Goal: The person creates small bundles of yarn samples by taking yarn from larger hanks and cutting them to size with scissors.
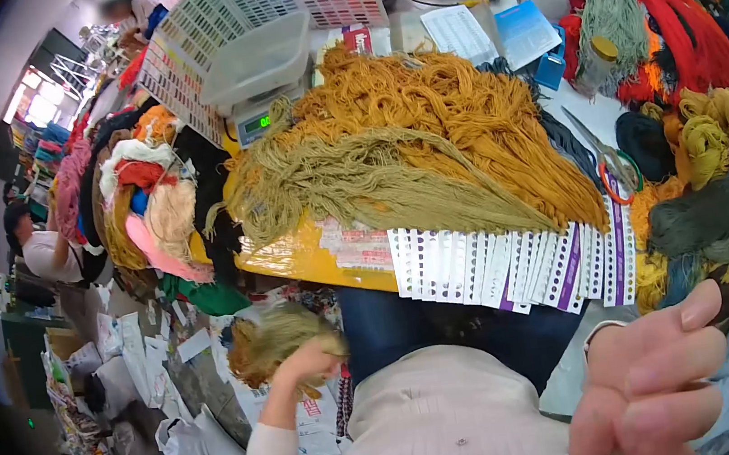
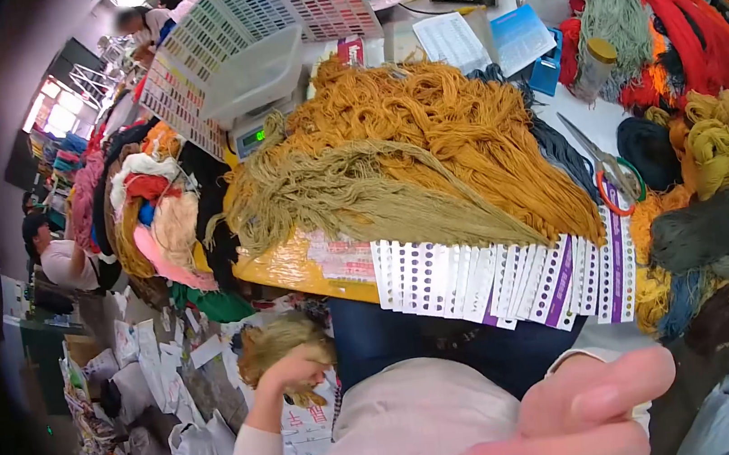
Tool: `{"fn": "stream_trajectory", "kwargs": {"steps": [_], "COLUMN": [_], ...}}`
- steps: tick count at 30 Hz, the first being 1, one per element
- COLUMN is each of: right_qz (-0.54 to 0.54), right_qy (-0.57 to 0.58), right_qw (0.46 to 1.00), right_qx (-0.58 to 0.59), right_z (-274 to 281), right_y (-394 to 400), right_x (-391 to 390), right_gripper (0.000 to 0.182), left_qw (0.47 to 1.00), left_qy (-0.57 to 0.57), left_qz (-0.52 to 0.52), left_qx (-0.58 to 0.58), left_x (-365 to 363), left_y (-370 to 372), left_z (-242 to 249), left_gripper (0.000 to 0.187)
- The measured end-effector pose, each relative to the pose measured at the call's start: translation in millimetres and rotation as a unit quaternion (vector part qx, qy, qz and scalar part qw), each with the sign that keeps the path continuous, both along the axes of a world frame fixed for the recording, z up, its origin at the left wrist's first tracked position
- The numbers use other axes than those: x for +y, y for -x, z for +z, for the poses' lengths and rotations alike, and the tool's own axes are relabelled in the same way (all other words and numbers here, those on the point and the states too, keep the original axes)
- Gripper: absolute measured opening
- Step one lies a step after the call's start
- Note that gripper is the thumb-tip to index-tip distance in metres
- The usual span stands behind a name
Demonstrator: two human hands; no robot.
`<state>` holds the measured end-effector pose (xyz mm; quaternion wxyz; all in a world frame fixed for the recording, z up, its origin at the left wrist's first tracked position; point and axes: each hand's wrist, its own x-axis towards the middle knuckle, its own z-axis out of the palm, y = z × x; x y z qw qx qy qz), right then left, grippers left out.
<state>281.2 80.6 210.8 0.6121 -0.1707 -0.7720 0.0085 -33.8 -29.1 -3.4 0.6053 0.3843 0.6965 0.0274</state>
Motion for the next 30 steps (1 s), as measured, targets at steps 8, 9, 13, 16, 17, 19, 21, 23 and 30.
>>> {"fn": "stream_trajectory", "kwargs": {"steps": [8,9,13,16,17,19,21,23,30], "right_qz": [0.063,0.038,0.009,0.030,0.044,0.042,0.045,0.073,0.216], "right_qy": [-0.114,-0.105,-0.124,-0.042,0.054,0.285,0.331,0.374,0.713], "right_qw": [0.991,0.994,0.988,0.999,0.990,0.957,0.939,0.921,0.657], "right_qx": [-0.031,0.000,0.090,0.008,-0.126,-0.024,-0.083,-0.083,0.115], "right_z": [-4.3,-5.9,-12.9,-28.2,-32.8,-55.2,-94.1,-130.2,-129.3], "right_y": [4.3,9.7,23.1,22.2,5.0,31.5,48.6,52.5,57.8], "right_x": [-4.2,-7.2,-5.0,1.9,5.1,8.2,19.6,20.2,9.8], "right_gripper": [0.077,0.077,0.050,0.025,0.021,0.028,0.033,0.023,0.008], "left_qw": [0.999,0.998,0.988,0.950,0.918,0.808,0.746,0.720,0.759], "left_qy": [-0.021,-0.042,-0.059,-0.099,-0.135,-0.166,-0.194,-0.216,-0.222], "left_qz": [0.020,0.027,0.140,0.242,0.267,0.337,0.395,0.404,0.327], "left_qx": [0.029,0.028,-0.031,-0.169,-0.261,-0.453,-0.500,-0.521,-0.517], "left_x": [7.8,5.9,2.9,9.2,8.7,10.5,24.9,42.8,76.8], "left_y": [-2.8,2.4,15.0,10.8,11.5,4.0,-25.3,-52.1,-103.7], "left_z": [-35.7,-34.8,-19.6,14.8,18.7,32.9,60.2,69.5,75.3], "left_gripper": [0.008,0.008,0.007,0.007,0.008,0.014,0.018,0.026,0.036]}}
